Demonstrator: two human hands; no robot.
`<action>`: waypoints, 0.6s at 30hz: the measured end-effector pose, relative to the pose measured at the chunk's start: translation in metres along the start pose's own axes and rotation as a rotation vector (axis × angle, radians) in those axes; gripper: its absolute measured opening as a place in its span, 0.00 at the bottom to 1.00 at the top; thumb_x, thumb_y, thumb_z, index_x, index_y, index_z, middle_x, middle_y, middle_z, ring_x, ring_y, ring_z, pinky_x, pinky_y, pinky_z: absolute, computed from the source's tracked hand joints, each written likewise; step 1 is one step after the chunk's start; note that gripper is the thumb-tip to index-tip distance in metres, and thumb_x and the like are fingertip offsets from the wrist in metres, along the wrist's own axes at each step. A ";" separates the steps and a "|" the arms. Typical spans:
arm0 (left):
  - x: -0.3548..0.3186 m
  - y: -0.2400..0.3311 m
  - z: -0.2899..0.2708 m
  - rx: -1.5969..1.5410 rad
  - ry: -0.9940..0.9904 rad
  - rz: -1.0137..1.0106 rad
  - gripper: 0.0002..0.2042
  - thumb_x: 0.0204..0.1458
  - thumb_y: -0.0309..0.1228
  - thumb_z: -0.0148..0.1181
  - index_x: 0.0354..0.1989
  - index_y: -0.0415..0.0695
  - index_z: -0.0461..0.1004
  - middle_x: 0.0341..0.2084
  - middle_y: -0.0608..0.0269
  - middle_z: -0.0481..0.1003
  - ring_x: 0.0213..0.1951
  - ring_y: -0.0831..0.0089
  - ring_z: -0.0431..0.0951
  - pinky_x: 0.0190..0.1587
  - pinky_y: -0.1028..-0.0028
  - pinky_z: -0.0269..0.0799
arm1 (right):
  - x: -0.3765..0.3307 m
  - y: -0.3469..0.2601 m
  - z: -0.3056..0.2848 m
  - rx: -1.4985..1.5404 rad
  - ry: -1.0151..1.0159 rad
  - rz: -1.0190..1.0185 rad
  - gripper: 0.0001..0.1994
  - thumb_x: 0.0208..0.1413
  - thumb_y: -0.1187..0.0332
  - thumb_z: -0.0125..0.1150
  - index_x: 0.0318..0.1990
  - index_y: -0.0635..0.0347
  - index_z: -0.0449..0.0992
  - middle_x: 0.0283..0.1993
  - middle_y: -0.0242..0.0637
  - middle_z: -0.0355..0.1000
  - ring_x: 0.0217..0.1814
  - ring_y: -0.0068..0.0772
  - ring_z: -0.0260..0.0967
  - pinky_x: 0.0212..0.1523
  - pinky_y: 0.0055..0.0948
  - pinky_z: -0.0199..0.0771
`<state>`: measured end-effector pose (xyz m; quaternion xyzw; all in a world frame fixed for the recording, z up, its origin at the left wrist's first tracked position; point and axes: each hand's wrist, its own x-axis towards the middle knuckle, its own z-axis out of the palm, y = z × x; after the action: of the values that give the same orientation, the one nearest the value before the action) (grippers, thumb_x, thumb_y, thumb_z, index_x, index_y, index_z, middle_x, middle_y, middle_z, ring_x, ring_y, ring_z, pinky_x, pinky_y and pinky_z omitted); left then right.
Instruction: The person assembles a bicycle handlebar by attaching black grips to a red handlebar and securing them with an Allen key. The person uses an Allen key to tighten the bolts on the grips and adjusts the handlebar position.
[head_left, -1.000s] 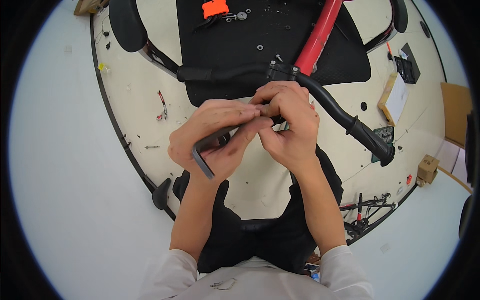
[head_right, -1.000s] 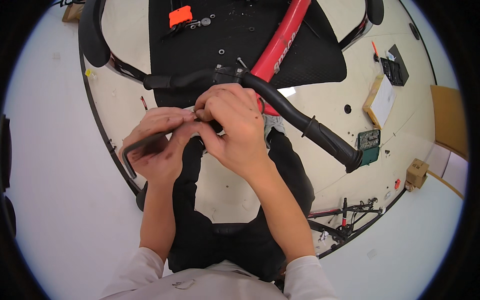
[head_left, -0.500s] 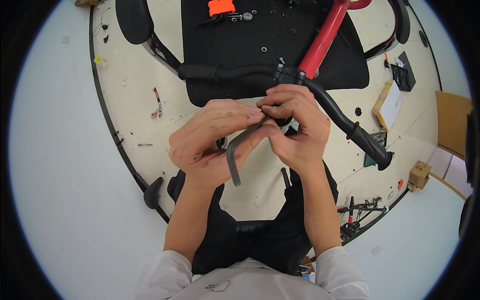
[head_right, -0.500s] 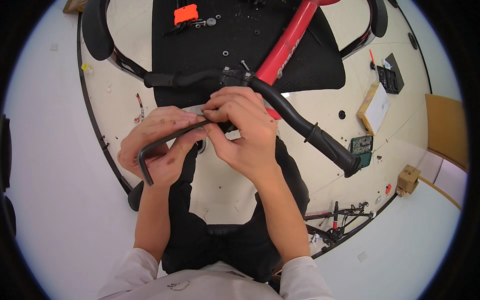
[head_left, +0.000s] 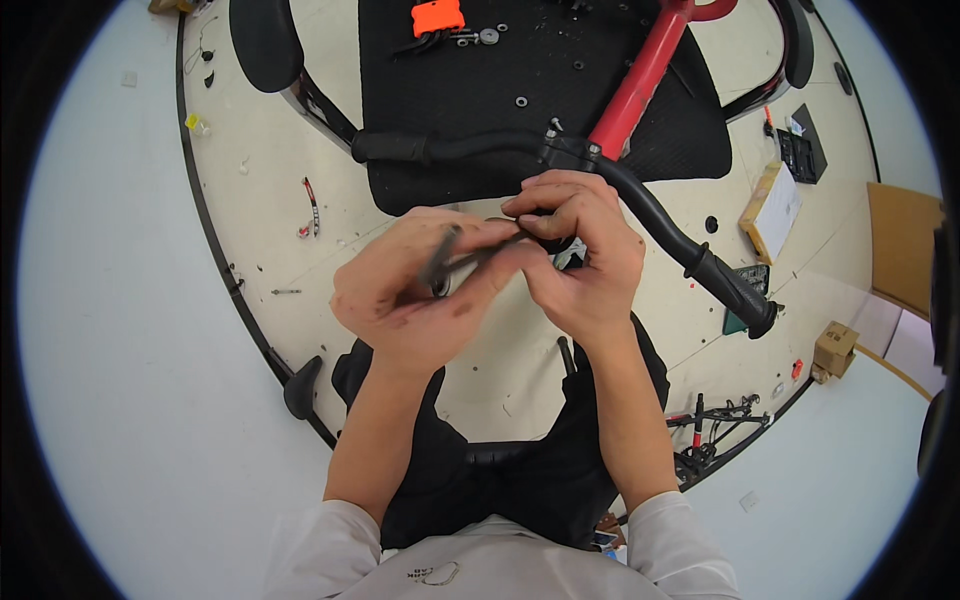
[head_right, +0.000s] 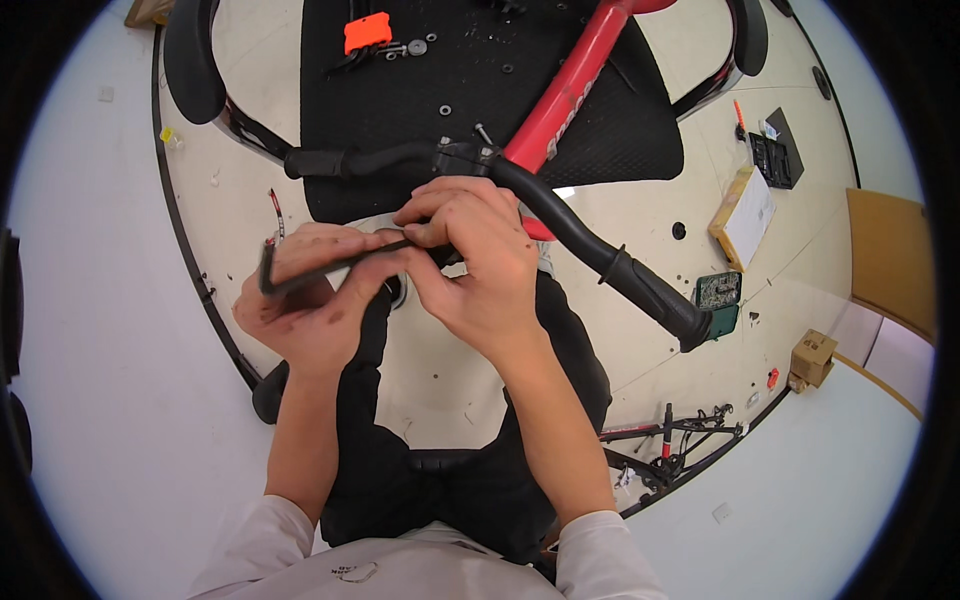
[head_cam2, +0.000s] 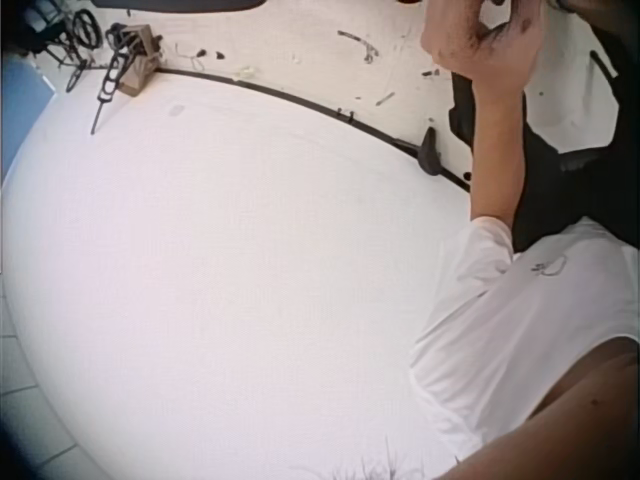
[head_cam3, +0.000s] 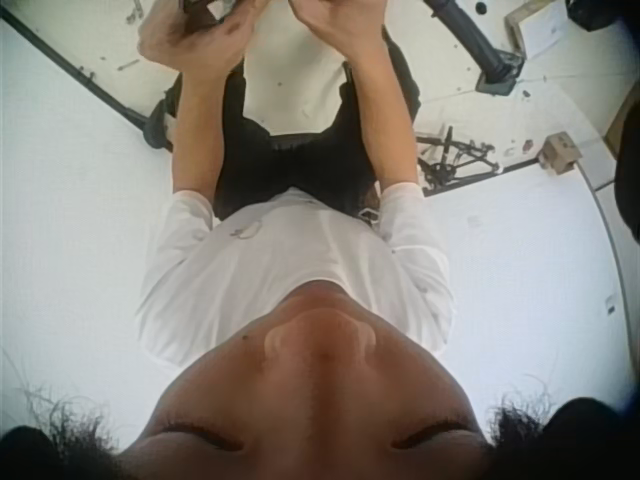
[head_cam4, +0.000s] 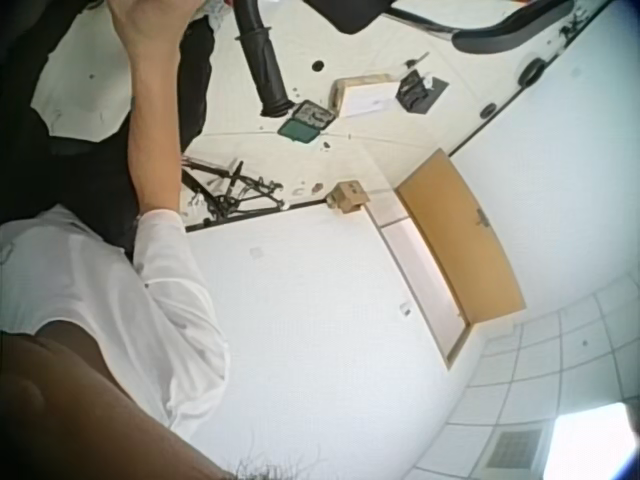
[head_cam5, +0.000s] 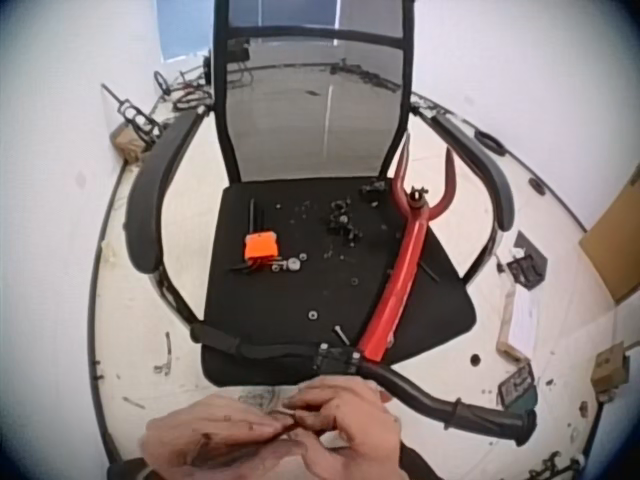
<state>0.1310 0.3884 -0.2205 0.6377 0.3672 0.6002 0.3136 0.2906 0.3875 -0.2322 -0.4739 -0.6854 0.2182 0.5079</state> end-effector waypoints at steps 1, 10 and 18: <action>-0.001 0.001 0.002 -0.043 0.046 -0.087 0.13 0.40 0.13 0.72 0.37 0.32 0.81 0.31 0.52 0.82 0.34 0.66 0.83 0.36 0.74 0.80 | 0.001 -0.003 0.002 -0.006 0.005 0.011 0.11 0.36 0.82 0.67 0.32 0.63 0.78 0.37 0.38 0.81 0.49 0.42 0.76 0.50 0.35 0.74; 0.001 0.006 0.010 -0.148 0.080 -0.151 0.13 0.43 0.12 0.68 0.40 0.31 0.81 0.34 0.51 0.83 0.38 0.65 0.84 0.43 0.74 0.78 | 0.001 0.000 0.001 -0.043 0.011 -0.050 0.11 0.38 0.79 0.70 0.33 0.61 0.80 0.37 0.35 0.80 0.48 0.38 0.77 0.45 0.32 0.69; 0.002 -0.003 0.000 -0.005 -0.008 0.059 0.13 0.38 0.12 0.72 0.35 0.32 0.81 0.31 0.52 0.83 0.34 0.64 0.84 0.38 0.72 0.80 | 0.002 -0.002 0.002 -0.046 0.000 0.005 0.12 0.33 0.84 0.65 0.30 0.63 0.80 0.35 0.37 0.81 0.47 0.41 0.77 0.50 0.33 0.73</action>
<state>0.1311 0.3913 -0.2219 0.6498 0.3454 0.6075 0.2990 0.2876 0.3884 -0.2307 -0.4873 -0.6890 0.2036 0.4963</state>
